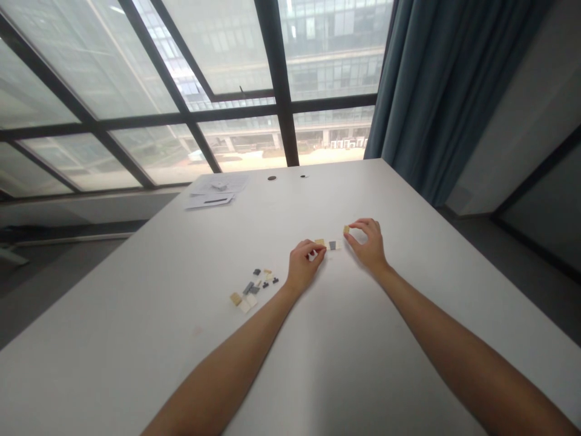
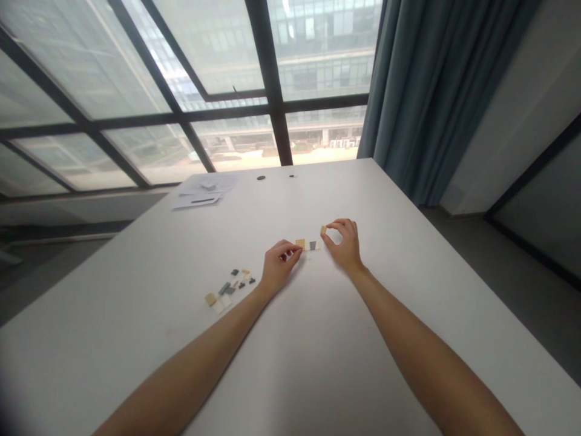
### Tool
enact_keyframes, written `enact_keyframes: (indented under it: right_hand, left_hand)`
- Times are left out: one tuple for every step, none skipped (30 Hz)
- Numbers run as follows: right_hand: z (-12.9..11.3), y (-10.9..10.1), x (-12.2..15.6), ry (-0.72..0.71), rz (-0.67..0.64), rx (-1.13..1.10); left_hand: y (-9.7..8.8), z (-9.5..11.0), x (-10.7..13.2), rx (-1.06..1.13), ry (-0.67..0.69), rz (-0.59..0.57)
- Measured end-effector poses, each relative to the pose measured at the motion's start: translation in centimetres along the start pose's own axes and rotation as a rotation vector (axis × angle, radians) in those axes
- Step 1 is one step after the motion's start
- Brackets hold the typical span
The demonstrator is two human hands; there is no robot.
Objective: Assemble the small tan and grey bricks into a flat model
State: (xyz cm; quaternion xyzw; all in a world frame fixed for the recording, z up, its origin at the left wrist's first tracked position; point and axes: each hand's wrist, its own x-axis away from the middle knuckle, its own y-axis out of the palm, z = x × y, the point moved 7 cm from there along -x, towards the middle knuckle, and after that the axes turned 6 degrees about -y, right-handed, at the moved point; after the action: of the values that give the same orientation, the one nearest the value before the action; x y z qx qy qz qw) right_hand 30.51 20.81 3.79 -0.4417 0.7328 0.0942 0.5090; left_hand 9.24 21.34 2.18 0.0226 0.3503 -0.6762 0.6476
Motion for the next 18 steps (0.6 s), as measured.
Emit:
enact_keyframes:
  right_hand:
    - [0.2, 0.0, 0.0, -0.001, -0.012, 0.014]
    - [0.5, 0.1, 0.0, 0.003, -0.03, 0.026]
    - [0.9, 0.2, 0.1, 0.013, -0.049, 0.04]
    - [1.3, 0.3, 0.2, 0.026, -0.067, 0.055]
    - [1.7, 0.4, 0.4, 0.043, -0.085, 0.071]
    - [2.1, 0.6, 0.5, 0.063, -0.109, 0.088]
    - [2.5, 0.8, 0.7, 0.085, -0.137, 0.102]
    - [2.7, 1.1, 0.9, 0.107, -0.173, 0.113]
    - [2.9, 1.3, 1.1, 0.126, -0.213, 0.122]
    - [3.1, 1.6, 1.2, 0.142, -0.252, 0.129]
    - [3.1, 1.8, 1.3, 0.155, -0.284, 0.134]
    - [3.1, 1.9, 1.4, 0.163, -0.309, 0.14]
    - [3.1, 2.0, 1.4, 0.169, -0.327, 0.148]
    - [3.0, 2.0, 1.4, 0.175, -0.344, 0.157]
    - [3.0, 2.1, 1.4, 0.182, -0.361, 0.166]
    - [3.0, 2.1, 1.4, 0.192, -0.381, 0.175]
    - [3.0, 2.2, 1.4, 0.201, -0.404, 0.184]
    - [3.1, 2.3, 1.5, 0.21, -0.429, 0.193]
  left_hand:
    - [0.0, 0.0, 0.0, -0.001, -0.001, -0.001]
    - [0.0, 0.0, 0.0, -0.003, -0.002, -0.001]
    - [0.0, 0.0, 0.0, -0.004, -0.004, -0.002]
    - [0.0, 0.0, 0.0, -0.004, -0.006, -0.003]
    - [0.0, 0.1, 0.0, -0.005, -0.006, -0.005]
    - [0.0, 0.1, 0.0, -0.004, -0.006, -0.006]
    - [0.0, 0.2, 0.0, -0.004, -0.005, -0.005]
    - [0.0, 0.2, 0.0, -0.004, -0.004, -0.003]
    - [-0.1, 0.3, 0.0, -0.004, -0.003, 0.0]
    - [-0.1, 0.3, 0.0, -0.003, -0.002, 0.002]
    - [-0.1, 0.3, 0.0, -0.002, -0.003, 0.003]
    - [-0.1, 0.4, 0.0, -0.001, -0.005, 0.003]
    - [-0.1, 0.4, 0.0, -0.001, -0.006, 0.0]
    - [-0.1, 0.4, 0.0, -0.001, -0.008, -0.004]
    - [-0.1, 0.4, 0.0, -0.002, -0.009, -0.007]
    - [-0.1, 0.4, 0.0, -0.004, -0.011, -0.008]
    - [-0.1, 0.4, 0.1, -0.005, -0.012, -0.008]
    - [-0.1, 0.4, 0.1, -0.006, -0.012, -0.007]
